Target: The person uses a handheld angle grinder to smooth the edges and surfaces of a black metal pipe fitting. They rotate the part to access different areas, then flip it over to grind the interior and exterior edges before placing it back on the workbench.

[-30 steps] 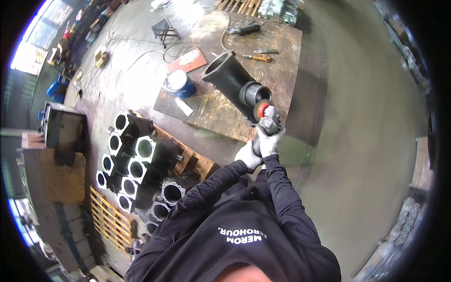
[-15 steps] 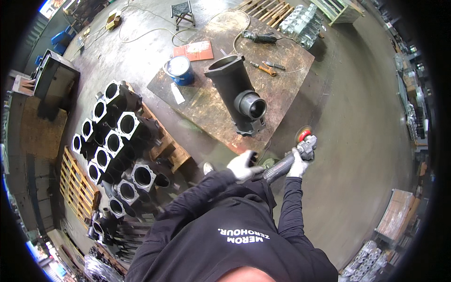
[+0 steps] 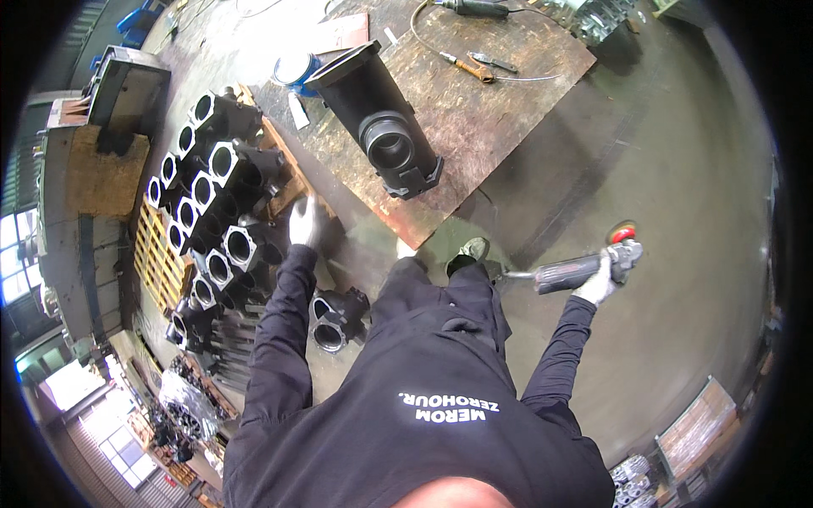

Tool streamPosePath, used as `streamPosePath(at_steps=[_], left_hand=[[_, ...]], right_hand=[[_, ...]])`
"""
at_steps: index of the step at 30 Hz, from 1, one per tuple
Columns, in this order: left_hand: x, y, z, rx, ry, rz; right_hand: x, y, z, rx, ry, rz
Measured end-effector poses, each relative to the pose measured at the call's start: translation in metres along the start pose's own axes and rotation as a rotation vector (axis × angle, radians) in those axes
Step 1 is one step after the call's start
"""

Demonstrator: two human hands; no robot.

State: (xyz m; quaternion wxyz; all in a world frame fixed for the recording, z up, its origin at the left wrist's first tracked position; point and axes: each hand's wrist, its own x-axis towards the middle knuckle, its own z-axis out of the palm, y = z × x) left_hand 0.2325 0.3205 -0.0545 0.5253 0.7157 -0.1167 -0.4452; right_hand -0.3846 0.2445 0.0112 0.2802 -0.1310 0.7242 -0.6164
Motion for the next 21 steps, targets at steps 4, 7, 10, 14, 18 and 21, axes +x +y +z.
streamPosePath(at_steps=[4, 7, 10, 14, 18, 21], left_hand=[[0.020, 0.067, 0.056, 0.103, 0.136, 0.029], [0.044, 0.101, 0.086, -0.048, 0.156, 0.073], [0.090, 0.123, 0.103, -0.069, 0.151, 0.035], [0.176, 0.135, 0.130, -0.045, 0.131, 0.235], [0.226, 0.131, 0.166, -0.232, 0.145, 0.360], [0.235, 0.135, 0.182, -0.203, 0.197, 0.317]], right_hand=[[0.043, -0.025, 0.004, -0.059, 0.024, -0.115], [0.063, -0.035, 0.015, -0.028, 0.072, -0.089], [0.081, -0.041, 0.030, -0.061, 0.059, -0.111], [0.107, -0.050, 0.059, -0.163, -0.024, -0.205], [0.120, -0.067, 0.099, -0.131, -0.045, -0.089], [0.124, -0.078, 0.135, -0.163, -0.078, -0.113]])
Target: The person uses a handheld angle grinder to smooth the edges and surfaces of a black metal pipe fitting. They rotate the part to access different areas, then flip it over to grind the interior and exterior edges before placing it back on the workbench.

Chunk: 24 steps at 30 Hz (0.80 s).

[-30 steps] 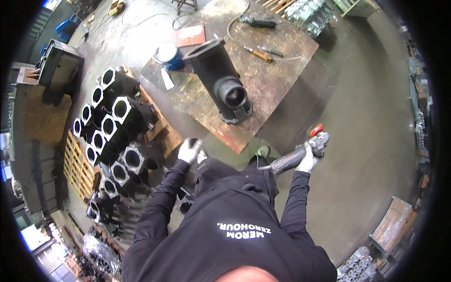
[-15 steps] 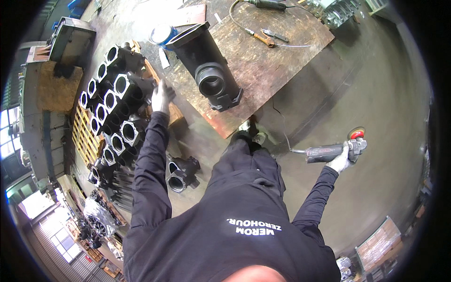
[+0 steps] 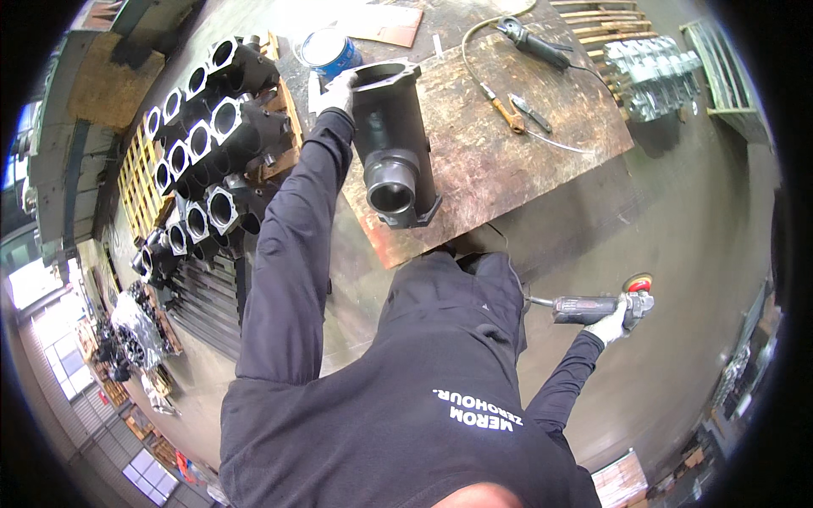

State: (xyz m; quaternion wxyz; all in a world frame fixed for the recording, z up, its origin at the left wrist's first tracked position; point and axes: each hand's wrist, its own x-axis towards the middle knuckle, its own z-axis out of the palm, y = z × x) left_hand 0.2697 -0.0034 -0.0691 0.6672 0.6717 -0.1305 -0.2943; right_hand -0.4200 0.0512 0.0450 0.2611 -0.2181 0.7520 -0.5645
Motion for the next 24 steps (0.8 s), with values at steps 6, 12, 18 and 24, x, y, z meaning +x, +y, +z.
streamPosePath(at_steps=[6, 12, 18, 24], left_hand=[[-0.001, 0.006, 0.010, 0.305, 0.179, -0.053], [0.007, -0.010, -0.009, 1.062, 0.184, -0.123], [-0.001, 0.003, -0.019, 1.579, -0.014, -0.026], [-0.022, 0.025, 0.001, 1.897, -0.131, 0.099]], right_hand=[[0.037, -0.007, 0.063, -0.101, -0.056, 0.078], [0.111, 0.009, 0.125, -0.191, -0.284, 0.063], [0.184, 0.009, 0.163, -0.265, -0.368, 0.101], [0.214, -0.007, 0.172, -0.389, -0.395, 0.112]])
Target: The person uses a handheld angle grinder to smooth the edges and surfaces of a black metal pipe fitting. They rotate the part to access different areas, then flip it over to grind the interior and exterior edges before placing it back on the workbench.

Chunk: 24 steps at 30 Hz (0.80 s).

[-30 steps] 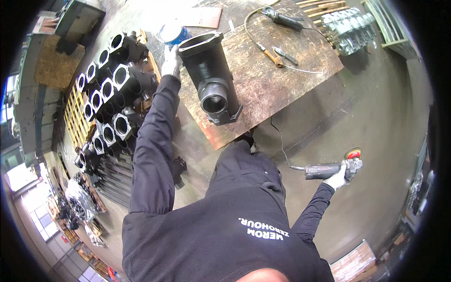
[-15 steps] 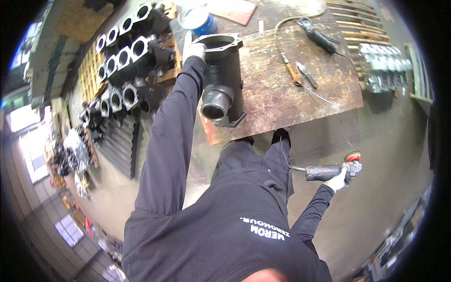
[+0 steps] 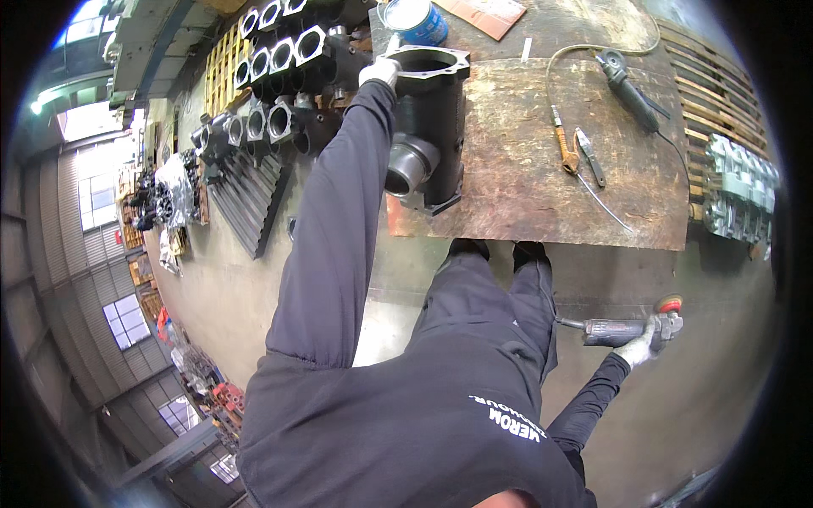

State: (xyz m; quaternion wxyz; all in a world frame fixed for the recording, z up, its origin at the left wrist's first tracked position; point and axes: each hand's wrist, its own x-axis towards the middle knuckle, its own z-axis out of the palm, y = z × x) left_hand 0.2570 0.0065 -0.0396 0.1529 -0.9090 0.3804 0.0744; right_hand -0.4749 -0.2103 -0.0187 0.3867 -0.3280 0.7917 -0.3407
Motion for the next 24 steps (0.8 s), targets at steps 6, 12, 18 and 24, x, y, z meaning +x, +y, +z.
streamPosePath(at_steps=[6, 12, 18, 24], left_hand=[[-0.011, 0.008, -0.018, -0.101, 0.021, -0.013], [-0.030, 0.013, -0.029, -1.393, 0.125, -0.086], [-0.132, -0.027, 0.019, -1.384, 0.508, -0.373], [-0.303, -0.003, 0.150, -1.567, 0.181, -0.798]], right_hand=[[-0.016, -0.002, 0.002, 0.023, 0.011, -0.024], [-0.058, 0.006, 0.025, 0.046, -0.024, -0.050], [-0.123, 0.000, 0.059, 0.101, -0.154, 0.035], [-0.171, -0.005, 0.082, 0.057, -0.281, 0.006]])
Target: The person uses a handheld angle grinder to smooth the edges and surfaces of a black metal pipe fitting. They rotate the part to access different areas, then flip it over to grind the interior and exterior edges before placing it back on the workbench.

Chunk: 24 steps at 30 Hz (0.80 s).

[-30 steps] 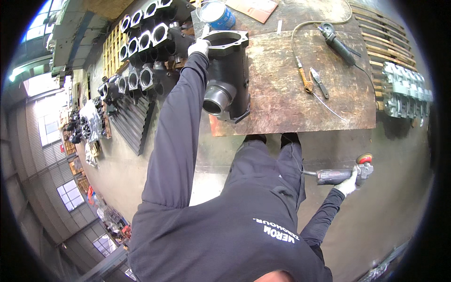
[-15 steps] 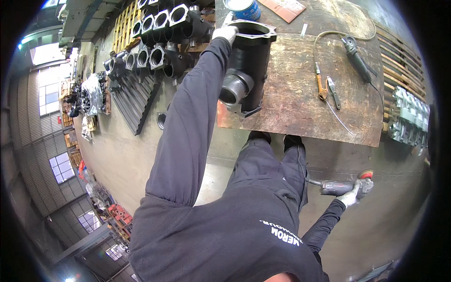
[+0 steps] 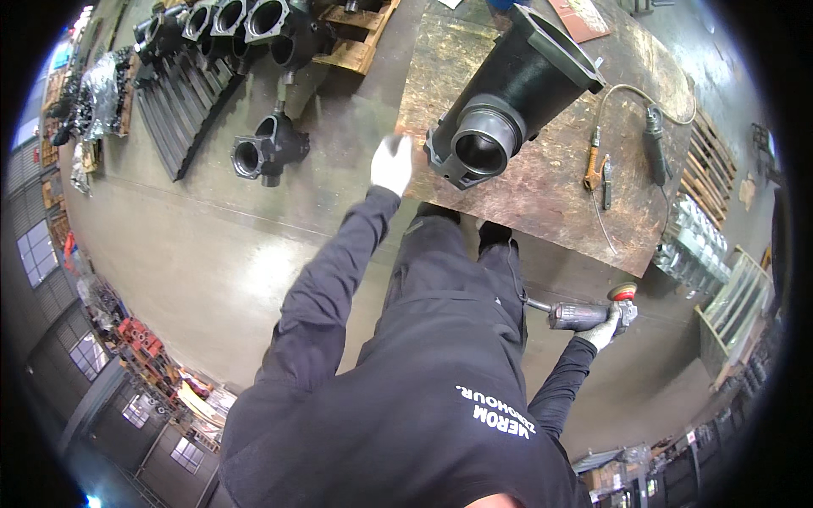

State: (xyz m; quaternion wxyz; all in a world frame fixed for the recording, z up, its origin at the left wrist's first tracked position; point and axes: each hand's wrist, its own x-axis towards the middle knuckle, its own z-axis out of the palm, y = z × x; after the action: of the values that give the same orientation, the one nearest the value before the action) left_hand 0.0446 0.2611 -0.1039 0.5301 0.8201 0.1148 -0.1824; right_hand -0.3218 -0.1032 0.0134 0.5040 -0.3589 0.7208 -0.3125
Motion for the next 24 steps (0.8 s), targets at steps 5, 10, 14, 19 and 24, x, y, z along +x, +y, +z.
streamPosePath(at_steps=[5, 10, 14, 19, 24], left_hand=[[-0.059, -0.093, 0.007, -0.302, 0.015, -0.351], [-0.041, -0.069, 0.006, -0.299, 0.011, -0.294], [0.002, -0.010, 0.008, -0.290, -0.013, -0.053], [0.020, 0.064, 0.017, -0.384, -0.056, -0.010], [0.047, 0.154, 0.047, -0.241, -0.129, 0.132]], right_hand=[[-0.016, -0.007, 0.027, -0.048, -0.026, -0.004], [-0.031, -0.012, 0.048, -0.036, -0.020, 0.044], [-0.034, -0.010, 0.048, 0.010, -0.013, 0.051], [-0.014, 0.005, 0.032, 0.032, 0.039, 0.089], [0.020, 0.013, 0.015, 0.053, 0.021, 0.180]])
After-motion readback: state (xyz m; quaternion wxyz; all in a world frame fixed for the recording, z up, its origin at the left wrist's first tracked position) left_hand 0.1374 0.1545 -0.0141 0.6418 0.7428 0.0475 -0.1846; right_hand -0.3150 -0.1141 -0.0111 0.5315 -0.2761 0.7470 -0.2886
